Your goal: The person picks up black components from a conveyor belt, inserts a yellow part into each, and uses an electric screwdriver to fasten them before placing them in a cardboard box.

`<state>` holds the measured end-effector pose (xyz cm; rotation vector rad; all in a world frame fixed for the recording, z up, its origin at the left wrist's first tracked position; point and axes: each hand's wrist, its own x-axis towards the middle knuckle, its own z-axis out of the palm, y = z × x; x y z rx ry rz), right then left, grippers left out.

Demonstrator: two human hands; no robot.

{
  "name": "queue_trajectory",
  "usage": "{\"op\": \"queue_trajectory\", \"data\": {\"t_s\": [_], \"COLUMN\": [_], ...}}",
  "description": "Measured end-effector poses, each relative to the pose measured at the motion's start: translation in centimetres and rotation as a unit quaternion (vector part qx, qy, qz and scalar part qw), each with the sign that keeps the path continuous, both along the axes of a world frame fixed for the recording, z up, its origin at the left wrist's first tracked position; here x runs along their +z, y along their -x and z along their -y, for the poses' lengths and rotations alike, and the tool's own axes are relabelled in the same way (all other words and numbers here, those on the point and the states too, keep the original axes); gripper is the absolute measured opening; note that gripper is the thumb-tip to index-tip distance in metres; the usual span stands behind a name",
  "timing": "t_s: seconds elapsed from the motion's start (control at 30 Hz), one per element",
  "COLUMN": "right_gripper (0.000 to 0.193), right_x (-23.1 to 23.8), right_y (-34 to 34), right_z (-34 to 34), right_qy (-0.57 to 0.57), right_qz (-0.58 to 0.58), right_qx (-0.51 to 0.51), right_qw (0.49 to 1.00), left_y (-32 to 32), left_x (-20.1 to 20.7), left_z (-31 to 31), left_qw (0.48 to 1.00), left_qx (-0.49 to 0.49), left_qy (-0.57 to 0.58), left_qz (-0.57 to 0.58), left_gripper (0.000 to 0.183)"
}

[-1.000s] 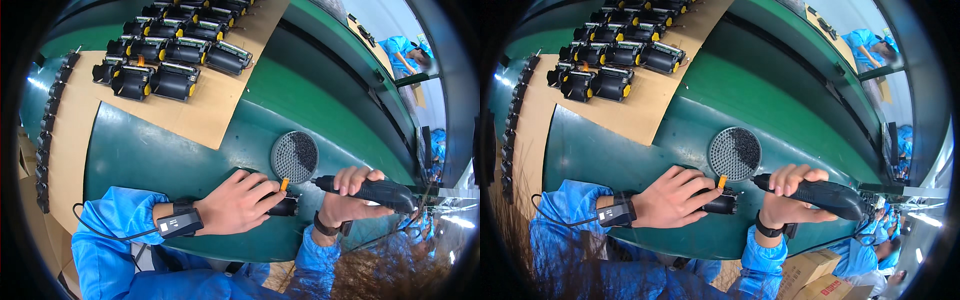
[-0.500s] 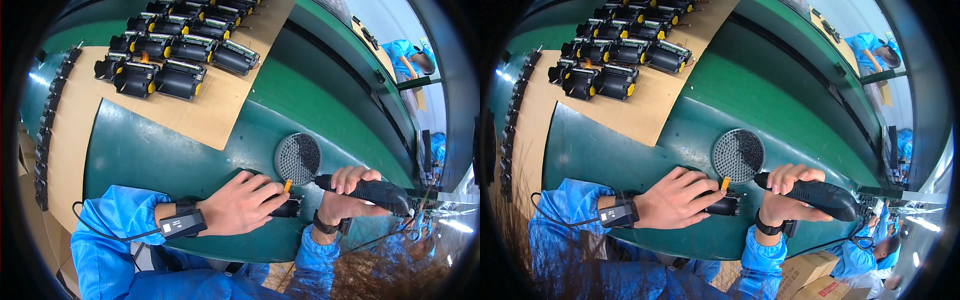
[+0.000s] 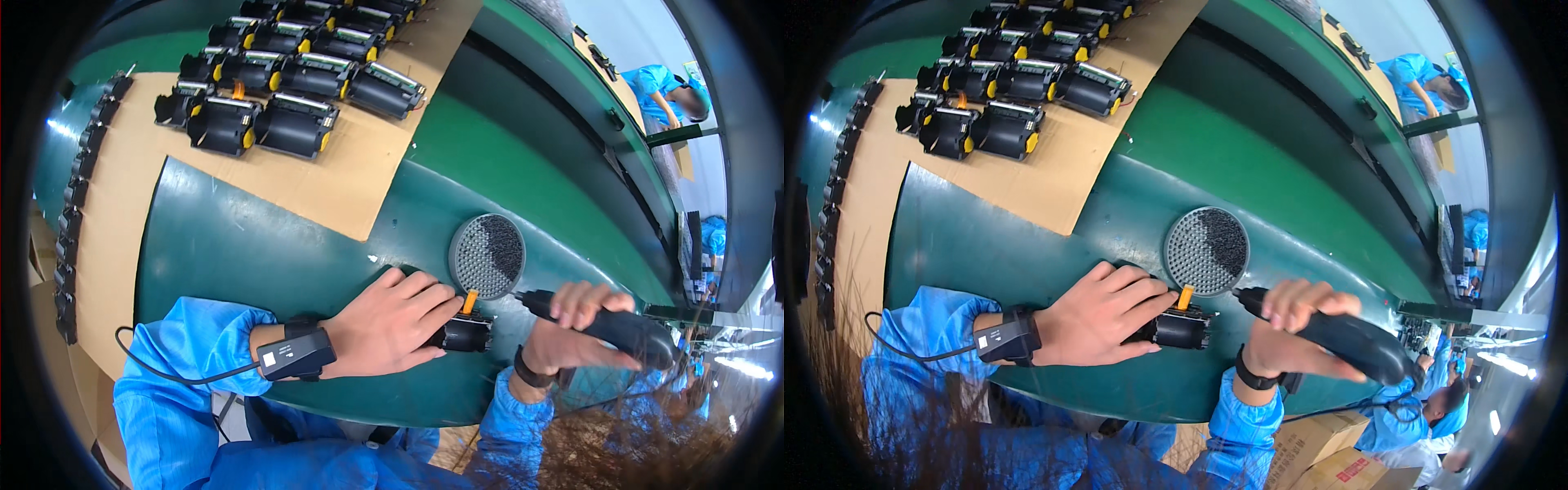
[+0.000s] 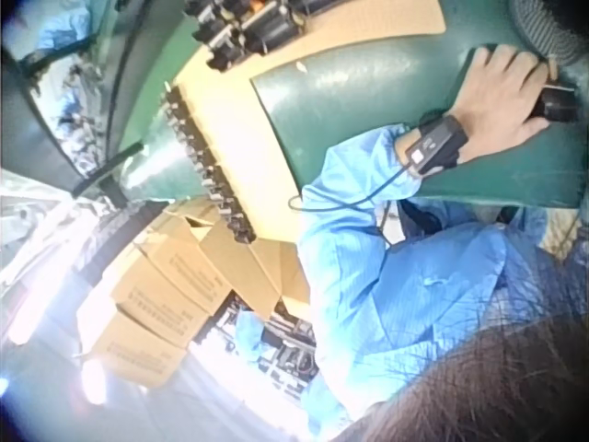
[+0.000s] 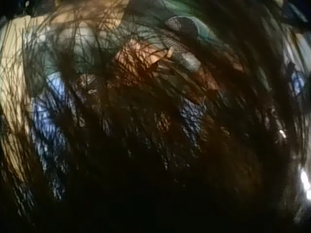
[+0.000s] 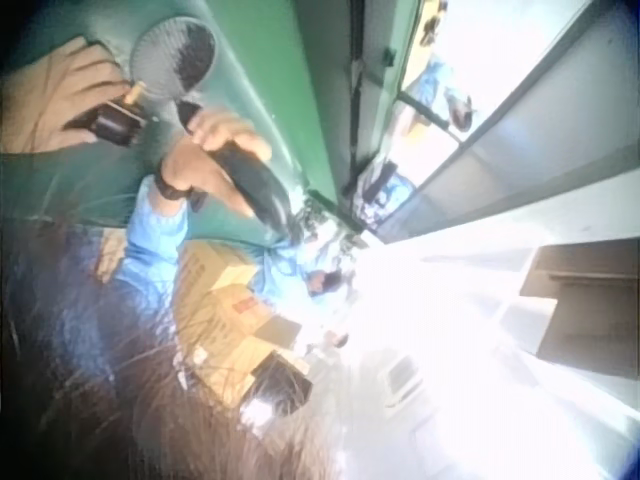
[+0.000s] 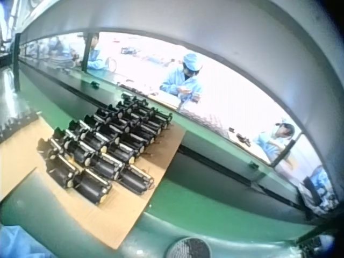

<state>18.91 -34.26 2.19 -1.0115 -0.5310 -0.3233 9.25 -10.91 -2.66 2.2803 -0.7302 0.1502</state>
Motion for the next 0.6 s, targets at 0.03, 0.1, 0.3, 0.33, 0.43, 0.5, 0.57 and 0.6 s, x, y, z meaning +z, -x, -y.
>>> {"op": "queue_trajectory", "data": {"t_s": [0.03, 0.1, 0.3, 0.33, 0.43, 0.5, 0.57, 0.6], "right_gripper": [0.084, 0.080, 0.068, 0.067, 0.066, 0.066, 0.066, 0.066], "right_x": [0.7, 1.5, 1.6, 1.3, 0.3, 0.1, -0.1, -0.1], "right_y": [0.6, 1.8, 5.0, 5.1, 4.6, 4.7, 4.7, 4.6], "right_z": [0.0, -0.3, -2.6, -2.7, -2.7, -3.0, -3.2, -3.3], "right_qy": [-0.012, -0.052, -0.044, -0.028, -0.005, -0.003, -0.005, -0.005], "right_qz": [0.003, 0.001, -0.004, 0.005, 0.013, 0.008, 0.010, 0.009], "right_qx": [0.018, 0.045, 0.086, 0.090, 0.132, 0.139, 0.124, 0.124], "right_qw": [1.000, 0.998, 0.995, 0.996, 0.991, 0.990, 0.992, 0.992], "left_y": [0.1, 0.0, -0.3, -0.3, -0.2, -0.2, -0.3, -0.2], "left_x": [-0.1, -0.2, 0.0, -0.1, 0.0, 0.0, 0.0, -0.1], "left_z": [-0.2, -0.3, -0.2, -0.2, -0.3, -0.3, -0.3, -0.2], "left_qw": [1.000, 1.000, 0.998, 0.998, 0.998, 0.998, 0.998, 0.998], "left_qx": [-0.001, -0.002, -0.020, -0.021, -0.016, -0.017, -0.019, -0.018], "left_qy": [-0.001, -0.003, 0.004, 0.010, 0.001, 0.003, 0.004, 0.006], "left_qz": [-0.009, -0.024, -0.052, -0.053, -0.054, -0.058, -0.061, -0.062], "left_gripper": [0.066, 0.066, 0.066, 0.066, 0.067, 0.067, 0.066, 0.066]}}
